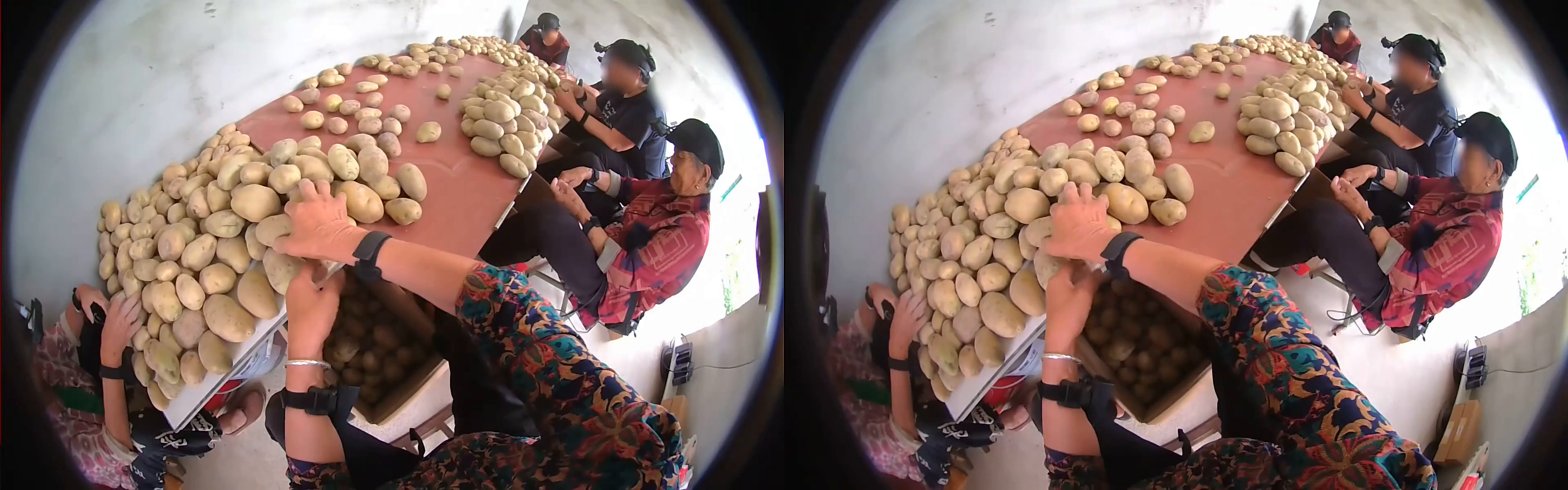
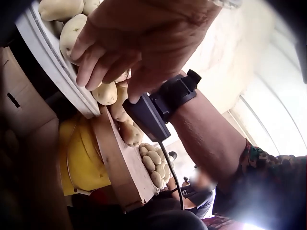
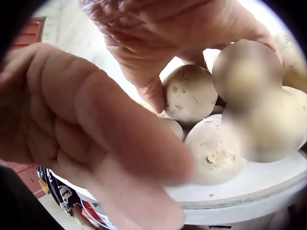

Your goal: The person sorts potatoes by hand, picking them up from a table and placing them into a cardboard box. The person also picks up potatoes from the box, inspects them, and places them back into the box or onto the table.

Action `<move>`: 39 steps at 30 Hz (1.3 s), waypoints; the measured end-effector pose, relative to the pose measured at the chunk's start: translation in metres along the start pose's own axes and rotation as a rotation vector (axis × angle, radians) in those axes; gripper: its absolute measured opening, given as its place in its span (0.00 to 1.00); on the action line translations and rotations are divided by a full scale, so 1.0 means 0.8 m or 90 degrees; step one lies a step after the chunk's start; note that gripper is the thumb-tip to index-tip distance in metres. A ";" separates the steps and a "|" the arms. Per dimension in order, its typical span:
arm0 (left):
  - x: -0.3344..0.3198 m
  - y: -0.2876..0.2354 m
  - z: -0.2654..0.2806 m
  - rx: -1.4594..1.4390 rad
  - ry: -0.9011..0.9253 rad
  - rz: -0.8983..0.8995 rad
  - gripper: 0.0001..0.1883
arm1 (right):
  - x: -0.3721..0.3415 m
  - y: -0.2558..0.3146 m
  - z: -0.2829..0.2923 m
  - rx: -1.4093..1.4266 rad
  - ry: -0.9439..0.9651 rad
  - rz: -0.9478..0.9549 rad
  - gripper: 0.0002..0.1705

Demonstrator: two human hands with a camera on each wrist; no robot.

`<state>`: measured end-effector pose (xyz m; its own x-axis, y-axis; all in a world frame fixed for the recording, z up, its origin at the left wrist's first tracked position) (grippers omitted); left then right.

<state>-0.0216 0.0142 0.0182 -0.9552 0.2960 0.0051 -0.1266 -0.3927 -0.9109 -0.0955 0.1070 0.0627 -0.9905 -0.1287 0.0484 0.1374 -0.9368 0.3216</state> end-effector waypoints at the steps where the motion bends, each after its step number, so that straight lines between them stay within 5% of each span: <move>1: 0.007 0.013 -0.001 0.002 -0.001 0.001 0.21 | -0.004 -0.001 0.004 0.020 0.016 -0.009 0.35; 3: 0.020 0.032 -0.003 -0.357 -0.025 0.068 0.22 | -0.008 -0.007 0.009 0.039 0.029 -0.020 0.36; 6: 0.014 0.030 0.000 -0.613 -0.104 0.190 0.26 | -0.018 -0.016 0.022 0.073 0.008 -0.001 0.38; 13: 0.026 0.037 -0.006 -0.894 -0.089 0.120 0.38 | -0.013 -0.021 0.016 0.096 0.066 0.016 0.36; 19: 0.027 0.036 -0.005 -0.891 -0.088 0.093 0.40 | -0.004 -0.020 0.002 0.170 0.094 0.038 0.35; 22: 0.027 0.021 -0.008 -0.938 -0.095 0.087 0.40 | -0.033 -0.015 0.018 0.178 0.004 0.044 0.36; 24: 0.021 0.007 -0.008 -0.946 -0.095 0.096 0.38 | -0.050 -0.009 0.022 0.139 -0.058 0.088 0.36; 26: 0.018 -0.014 -0.006 -0.995 -0.027 -0.019 0.35 | -0.069 -0.006 0.021 0.133 -0.085 0.132 0.35; 28: 0.013 -0.019 -0.005 -1.046 -0.031 0.010 0.33 | -0.089 0.000 0.024 0.151 -0.238 0.269 0.34; 32: 0.010 -0.017 0.000 -1.067 -0.019 -0.052 0.34 | -0.117 0.001 0.053 0.191 -0.218 0.366 0.38; 36: -0.006 -0.036 -0.009 -1.087 -0.007 -0.026 0.35 | -0.134 -0.002 0.065 0.256 -0.164 0.303 0.40; 39: -0.001 -0.026 -0.013 -1.073 0.013 -0.028 0.35 | -0.143 -0.010 0.062 0.314 -0.259 0.231 0.41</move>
<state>-0.0155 0.0316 0.0330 -0.9539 0.2963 0.0478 0.2685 0.9136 -0.3054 0.0167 0.1450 0.1013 -0.8160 -0.1826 0.5485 0.5371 -0.5905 0.6024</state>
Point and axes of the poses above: each hand's wrist, its own x-axis towards the middle knuckle, its own z-axis out of the back of the hand, y = z × x, the point moved 4 cm from there along x, towards the middle knuckle, and after that the axes turned 6 degrees about y, right-handed, at the moved point
